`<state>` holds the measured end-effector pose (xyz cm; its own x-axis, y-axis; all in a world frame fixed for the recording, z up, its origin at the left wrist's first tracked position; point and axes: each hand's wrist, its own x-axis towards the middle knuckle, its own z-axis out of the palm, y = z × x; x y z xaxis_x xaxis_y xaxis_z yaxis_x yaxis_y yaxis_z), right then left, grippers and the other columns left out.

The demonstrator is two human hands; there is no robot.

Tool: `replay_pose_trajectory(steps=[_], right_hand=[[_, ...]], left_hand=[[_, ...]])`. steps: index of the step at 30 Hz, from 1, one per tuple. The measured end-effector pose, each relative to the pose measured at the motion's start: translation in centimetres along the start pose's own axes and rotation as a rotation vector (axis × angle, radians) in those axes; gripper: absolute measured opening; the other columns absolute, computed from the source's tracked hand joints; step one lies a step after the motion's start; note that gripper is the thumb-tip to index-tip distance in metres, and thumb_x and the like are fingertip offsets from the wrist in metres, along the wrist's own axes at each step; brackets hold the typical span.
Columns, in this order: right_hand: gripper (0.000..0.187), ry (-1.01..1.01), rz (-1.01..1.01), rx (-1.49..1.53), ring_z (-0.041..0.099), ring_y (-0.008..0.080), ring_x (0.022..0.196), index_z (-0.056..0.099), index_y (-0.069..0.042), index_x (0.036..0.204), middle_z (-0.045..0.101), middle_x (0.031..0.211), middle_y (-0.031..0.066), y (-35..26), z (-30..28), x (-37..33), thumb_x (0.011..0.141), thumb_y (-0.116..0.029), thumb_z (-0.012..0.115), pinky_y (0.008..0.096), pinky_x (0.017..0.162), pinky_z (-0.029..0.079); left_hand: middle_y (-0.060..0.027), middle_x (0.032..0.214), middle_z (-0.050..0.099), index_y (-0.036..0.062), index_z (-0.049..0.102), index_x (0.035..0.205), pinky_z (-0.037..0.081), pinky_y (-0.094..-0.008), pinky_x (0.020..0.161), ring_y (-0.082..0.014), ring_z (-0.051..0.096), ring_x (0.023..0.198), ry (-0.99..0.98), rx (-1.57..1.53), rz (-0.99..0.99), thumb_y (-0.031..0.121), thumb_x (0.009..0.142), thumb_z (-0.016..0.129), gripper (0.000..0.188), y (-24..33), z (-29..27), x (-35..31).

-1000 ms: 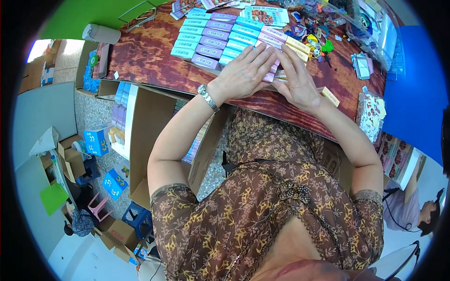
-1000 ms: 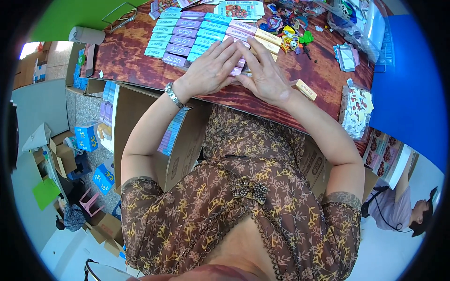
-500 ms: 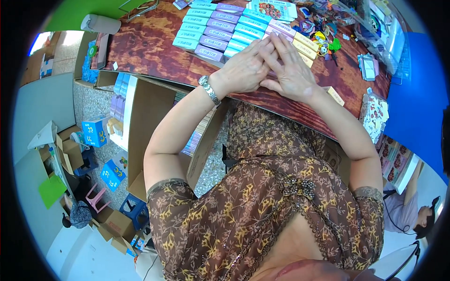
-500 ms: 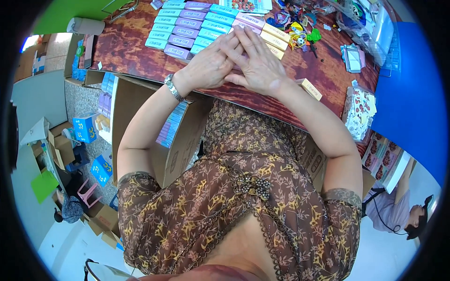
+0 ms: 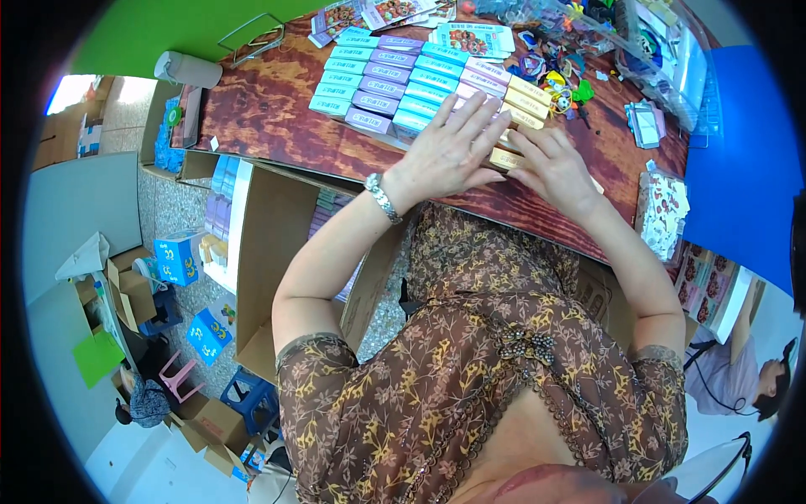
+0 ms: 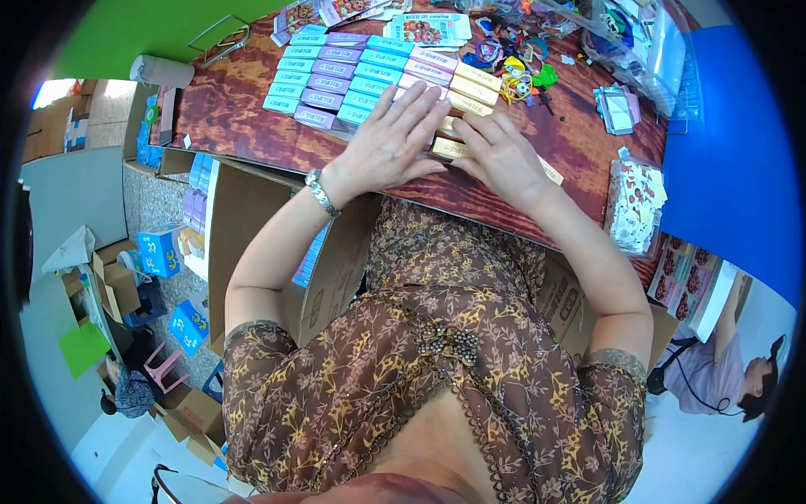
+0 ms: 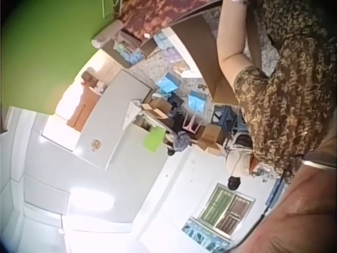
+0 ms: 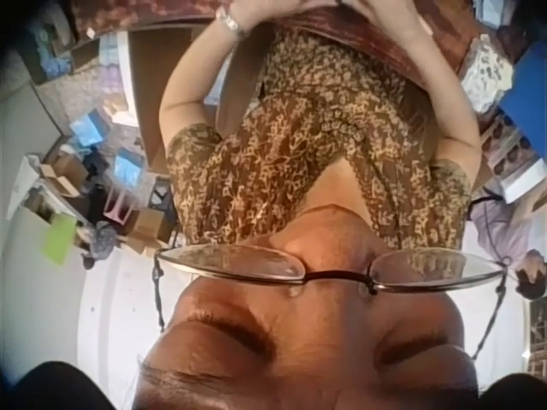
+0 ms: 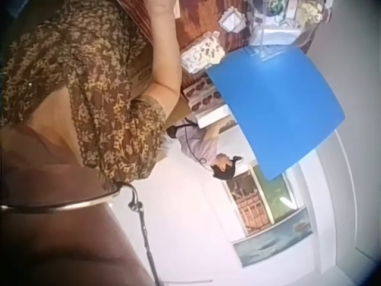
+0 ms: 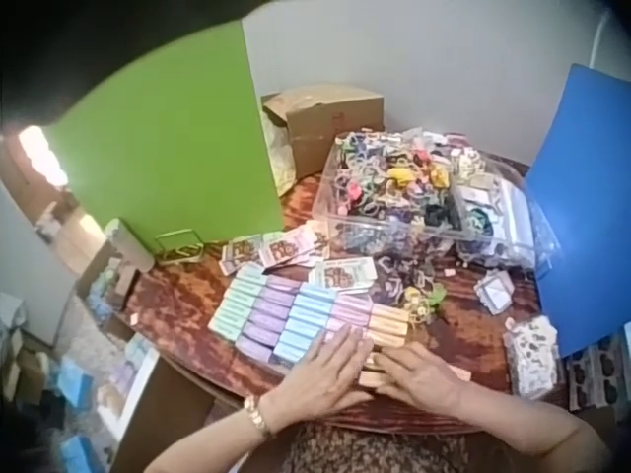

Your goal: Sorting and packaging small toy products into containers and plastic bags.

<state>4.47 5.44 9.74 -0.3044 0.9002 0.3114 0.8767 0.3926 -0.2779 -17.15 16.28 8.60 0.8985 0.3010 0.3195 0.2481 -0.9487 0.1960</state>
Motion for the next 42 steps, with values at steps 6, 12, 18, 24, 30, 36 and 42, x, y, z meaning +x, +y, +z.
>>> replay_pose_trajectory(steps=[6,12,18,24,30,36,42], right_hand=[[0.048,0.078,0.068,0.074,0.06,0.0301,0.102,0.064,-0.005,0.122,0.065,0.116,0.0102,-0.3,1.5,-0.4,0.076,-0.013,0.079,0.0404,0.088,0.052],[0.034,0.081,0.163,0.241,0.064,0.0297,0.097,0.068,-0.005,0.115,0.067,0.111,0.0101,1.3,0.2,-1.2,0.082,-0.008,0.075,0.0383,0.084,0.053],[0.027,0.119,0.131,0.243,0.067,0.0279,0.089,0.068,-0.006,0.111,0.066,0.102,0.0105,1.6,0.5,-1.4,0.085,-0.005,0.071,0.0367,0.076,0.055],[0.029,0.071,0.028,0.063,0.067,0.0274,0.086,0.067,-0.006,0.11,0.066,0.099,0.0104,1.5,0.2,-1.4,0.082,-0.001,0.07,0.0373,0.072,0.056],[0.03,0.09,0.06,0.034,0.067,0.0247,0.09,0.065,-0.008,0.109,0.063,0.101,0.0074,1.0,0.9,-1.5,0.079,-0.006,0.066,0.0349,0.075,0.057],[0.029,0.087,0.041,0.029,0.066,0.025,0.092,0.065,-0.007,0.111,0.063,0.103,0.0082,0.6,0.8,-1.8,0.082,-0.005,0.065,0.0351,0.076,0.057],[0.037,0.036,0.108,0.057,0.065,0.0281,0.098,0.066,-0.005,0.117,0.062,0.11,0.0115,0.2,1.2,-2.5,0.081,-0.005,0.073,0.0362,0.081,0.056]], left_hand=[[-0.0173,0.14,0.051,0.0048,0.052,0.137,0.033,-0.0552,0.111,-0.0381,0.044,0.133,0.086,-0.017,-0.032,0.042,0.087,0.067,0.064,-0.1,2.7,0.1],[-0.0121,0.143,0.05,0.0096,0.052,0.139,0.038,-0.0518,0.107,-0.0352,0.046,0.132,0.059,0.012,0.005,0.032,0.084,0.071,0.062,-0.4,2.2,-0.2],[-0.0053,0.146,0.049,0.0215,0.053,0.142,0.035,-0.0564,0.107,-0.0366,0.043,0.132,0.019,0.044,0.043,0.038,0.087,0.069,0.059,-0.2,1.6,0.1],[-0.0027,0.148,0.048,0.0246,0.052,0.143,0.034,-0.0568,0.108,-0.0367,0.042,0.133,-0.011,0.049,0.029,0.04,0.087,0.068,0.06,-0.4,1.7,0.0],[-0.0005,0.15,0.046,0.0241,0.052,0.142,0.036,-0.0517,0.107,-0.0349,0.042,0.133,0.004,0.051,0.018,0.035,0.083,0.072,0.064,-0.3,1.9,-0.2],[-0.0006,0.149,0.047,0.0257,0.053,0.141,0.037,-0.0528,0.106,-0.0354,0.043,0.132,0.036,0.066,0.023,0.034,0.085,0.069,0.058,-0.2,1.8,0.0],[-0.0156,0.137,0.055,-0.0001,0.054,0.134,0.032,-0.0567,0.112,-0.033,0.046,0.134,-0.016,0.121,0.116,0.019,0.089,0.056,0.048,2.4,1.6,1.0]])
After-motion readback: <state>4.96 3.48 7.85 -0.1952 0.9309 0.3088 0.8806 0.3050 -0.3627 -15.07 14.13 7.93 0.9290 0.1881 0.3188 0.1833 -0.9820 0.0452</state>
